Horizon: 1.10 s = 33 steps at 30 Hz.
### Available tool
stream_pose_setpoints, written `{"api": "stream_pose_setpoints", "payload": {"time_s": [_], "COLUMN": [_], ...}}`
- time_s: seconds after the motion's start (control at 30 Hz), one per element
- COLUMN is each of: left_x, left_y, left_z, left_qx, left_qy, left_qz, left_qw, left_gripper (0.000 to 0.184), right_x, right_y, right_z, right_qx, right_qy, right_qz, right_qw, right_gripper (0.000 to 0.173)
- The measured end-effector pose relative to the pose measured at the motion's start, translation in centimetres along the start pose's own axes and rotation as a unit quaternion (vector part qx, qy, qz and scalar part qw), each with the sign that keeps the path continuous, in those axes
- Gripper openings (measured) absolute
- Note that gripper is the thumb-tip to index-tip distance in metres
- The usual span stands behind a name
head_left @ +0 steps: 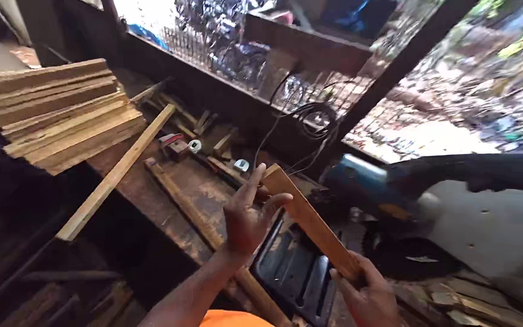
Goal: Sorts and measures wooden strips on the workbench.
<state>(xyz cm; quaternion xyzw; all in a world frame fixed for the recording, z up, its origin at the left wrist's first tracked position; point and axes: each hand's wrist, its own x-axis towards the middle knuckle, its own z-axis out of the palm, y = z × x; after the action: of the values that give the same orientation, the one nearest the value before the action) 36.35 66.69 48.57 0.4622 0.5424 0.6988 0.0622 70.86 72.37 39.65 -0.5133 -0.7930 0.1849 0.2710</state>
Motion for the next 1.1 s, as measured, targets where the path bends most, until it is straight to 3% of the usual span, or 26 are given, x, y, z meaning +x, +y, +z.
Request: {"api": "stream_pose_setpoints", "payload": {"time_s": [0.13, 0.27, 0.4, 0.53, 0.7, 0.87, 1.1], "left_x": [0.2, 1.2, 2.5, 4.7, 6.2, 5.8, 6.9], "left_y": [-5.5, -12.7, -19.2, -25.0, -30.3, -31.6, -32.6], "left_z": [-2.5, -4.8, -6.6, -7.3, -6.0, -3.6, -3.2], "left_qx": [0.015, 0.092, 0.184, 0.225, 0.173, 0.231, 0.258], "left_qy": [0.036, 0.065, 0.066, 0.053, -0.011, -0.081, -0.066], "left_qz": [-0.145, -0.292, -0.366, -0.395, -0.399, -0.359, -0.359], "left_qw": [0.989, 0.950, 0.910, 0.889, 0.900, 0.901, 0.894], "left_gripper": [0.060, 0.059, 0.065, 0.068, 0.081, 0.096, 0.107], "right_x": [1.0, 2.3, 4.2, 7.2, 12.8, 16.6, 19.1], "right_y": [-0.6, -2.7, -4.1, -5.8, -9.3, -8.4, -10.0], "right_z": [5.4, 11.8, 17.6, 22.5, 26.9, 30.6, 30.9], "right_qx": [-0.013, -0.030, -0.117, -0.149, -0.134, -0.160, -0.111], "right_qy": [-0.044, -0.062, -0.050, -0.065, -0.097, -0.064, -0.068], "right_qz": [0.020, -0.061, -0.120, -0.132, -0.078, -0.117, -0.122], "right_qw": [0.999, 0.996, 0.985, 0.978, 0.983, 0.978, 0.984], "right_gripper": [0.065, 0.053, 0.044, 0.035, 0.029, 0.032, 0.025]}}
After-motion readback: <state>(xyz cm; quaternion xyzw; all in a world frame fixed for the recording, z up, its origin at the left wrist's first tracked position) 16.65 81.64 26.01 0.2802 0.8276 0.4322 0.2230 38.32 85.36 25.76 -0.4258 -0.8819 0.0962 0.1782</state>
